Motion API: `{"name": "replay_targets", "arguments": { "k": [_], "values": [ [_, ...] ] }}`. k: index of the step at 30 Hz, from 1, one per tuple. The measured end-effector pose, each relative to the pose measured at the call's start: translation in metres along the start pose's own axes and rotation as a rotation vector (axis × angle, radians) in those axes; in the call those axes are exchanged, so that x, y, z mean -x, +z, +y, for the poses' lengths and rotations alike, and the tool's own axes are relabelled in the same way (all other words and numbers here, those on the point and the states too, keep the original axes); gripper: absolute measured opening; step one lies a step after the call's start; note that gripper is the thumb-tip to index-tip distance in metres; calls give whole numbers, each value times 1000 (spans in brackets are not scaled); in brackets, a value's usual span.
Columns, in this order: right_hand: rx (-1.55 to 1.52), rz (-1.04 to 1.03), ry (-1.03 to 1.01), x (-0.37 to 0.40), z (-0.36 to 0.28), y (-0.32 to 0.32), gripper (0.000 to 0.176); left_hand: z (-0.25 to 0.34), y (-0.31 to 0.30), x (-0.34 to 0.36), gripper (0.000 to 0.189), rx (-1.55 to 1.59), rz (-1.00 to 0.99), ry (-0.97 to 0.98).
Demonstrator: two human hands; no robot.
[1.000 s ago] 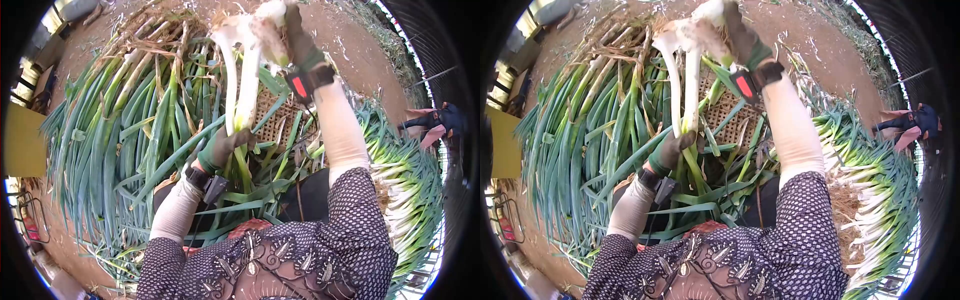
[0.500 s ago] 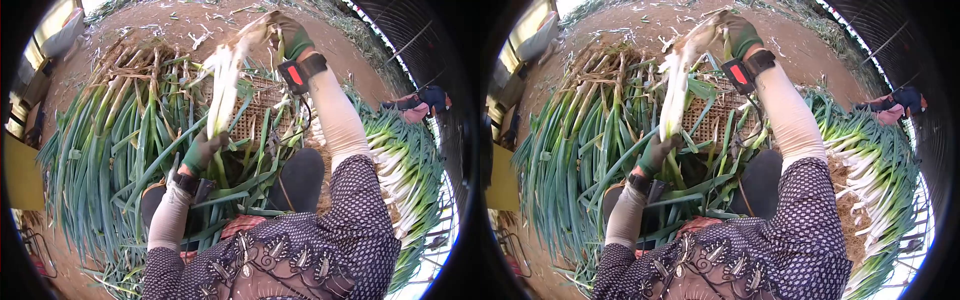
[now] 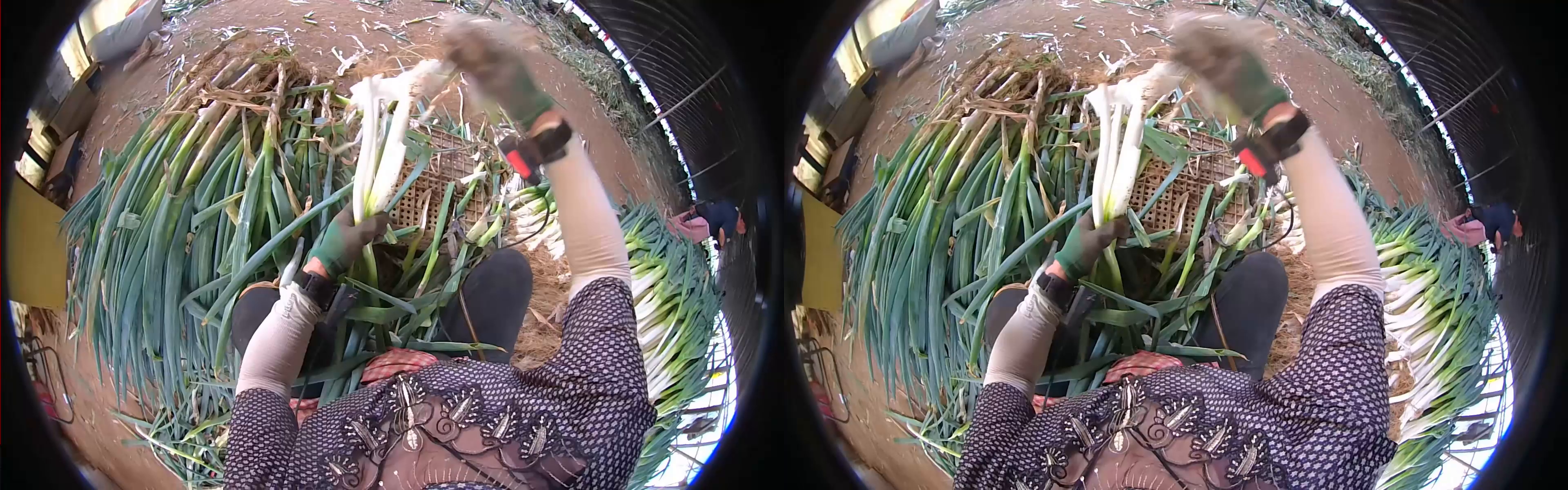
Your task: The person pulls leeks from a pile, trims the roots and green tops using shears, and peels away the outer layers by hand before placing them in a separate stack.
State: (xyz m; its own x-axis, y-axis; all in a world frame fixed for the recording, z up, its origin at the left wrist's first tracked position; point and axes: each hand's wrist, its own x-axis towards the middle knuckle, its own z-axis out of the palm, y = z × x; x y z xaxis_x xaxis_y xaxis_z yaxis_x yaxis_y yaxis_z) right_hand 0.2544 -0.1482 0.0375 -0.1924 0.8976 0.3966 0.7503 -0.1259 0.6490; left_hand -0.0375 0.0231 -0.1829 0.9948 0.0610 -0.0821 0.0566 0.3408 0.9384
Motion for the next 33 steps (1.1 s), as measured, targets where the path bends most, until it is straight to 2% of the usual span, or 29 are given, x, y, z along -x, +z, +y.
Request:
{"name": "replay_targets", "arguments": {
  "k": [1,3,5,7,8,10,11,12,13,14,15,16,17,19,20,22,23,25,27,28,29,31,32,33],
  "values": [
    [-580,-77,563,-44,-63,-37,61,-1,5,1,35,29,23,6],
    [-676,-306,564,-62,-93,-29,55,-2,13,3,38,83,66,13],
    [-406,-576,572,-66,-98,-11,37,-1,15,5,39,26,95,15],
    [-421,-599,585,-78,-83,-6,25,-1,14,6,40,3,126,9],
    [-436,-721,666,-86,-74,-7,28,-2,12,6,39,37,113,33],
    [-96,-319,576,-48,-35,42,23,-5,7,2,39,102,80,81],
    [-109,-295,772,-53,-21,20,21,-5,6,4,39,92,74,59],
    [-127,-239,835,-39,9,23,21,-5,5,7,38,82,70,37],
    [-138,-311,943,-37,17,-3,26,-4,4,9,38,68,64,16],
    [-116,-313,1044,-13,47,5,29,1,4,11,35,78,73,28],
    [-111,-95,1190,16,70,16,28,7,5,13,33,92,80,41],
    [-268,-77,1430,34,83,13,25,10,5,14,31,107,89,54],
    [-511,24,1545,47,79,6,26,6,2,12,31,97,72,53],
    [-801,-123,1786,32,44,-15,30,0,-7,7,29,78,39,50],
    [-761,-217,1382,66,46,24,30,-1,-6,6,29,60,58,47],
    [-1066,-345,1118,72,8,37,34,9,-2,8,30,19,99,31],
    [-1435,-392,1241,35,-45,6,37,10,-4,7,32,16,109,29],
    [-1882,-362,858,62,-107,73,37,9,-8,3,38,14,133,28],
    [-1902,-399,655,30,-180,68,44,-4,-13,-4,35,107,134,67],
    [-1766,-399,958,1,-209,25,45,-9,-17,-6,35,101,128,63],
    [-1658,-541,1095,-23,-224,10,52,-14,-22,-7,34,93,121,55],
    [-1724,-314,1236,-20,-244,47,50,-10,-23,-2,36,76,101,77],
    [-1762,-186,1165,-16,-238,52,47,-4,-26,0,38,27,113,69],
    [-1723,-201,1204,-25,-224,40,47,0,-29,0,40,-21,123,63]
  ]
}}
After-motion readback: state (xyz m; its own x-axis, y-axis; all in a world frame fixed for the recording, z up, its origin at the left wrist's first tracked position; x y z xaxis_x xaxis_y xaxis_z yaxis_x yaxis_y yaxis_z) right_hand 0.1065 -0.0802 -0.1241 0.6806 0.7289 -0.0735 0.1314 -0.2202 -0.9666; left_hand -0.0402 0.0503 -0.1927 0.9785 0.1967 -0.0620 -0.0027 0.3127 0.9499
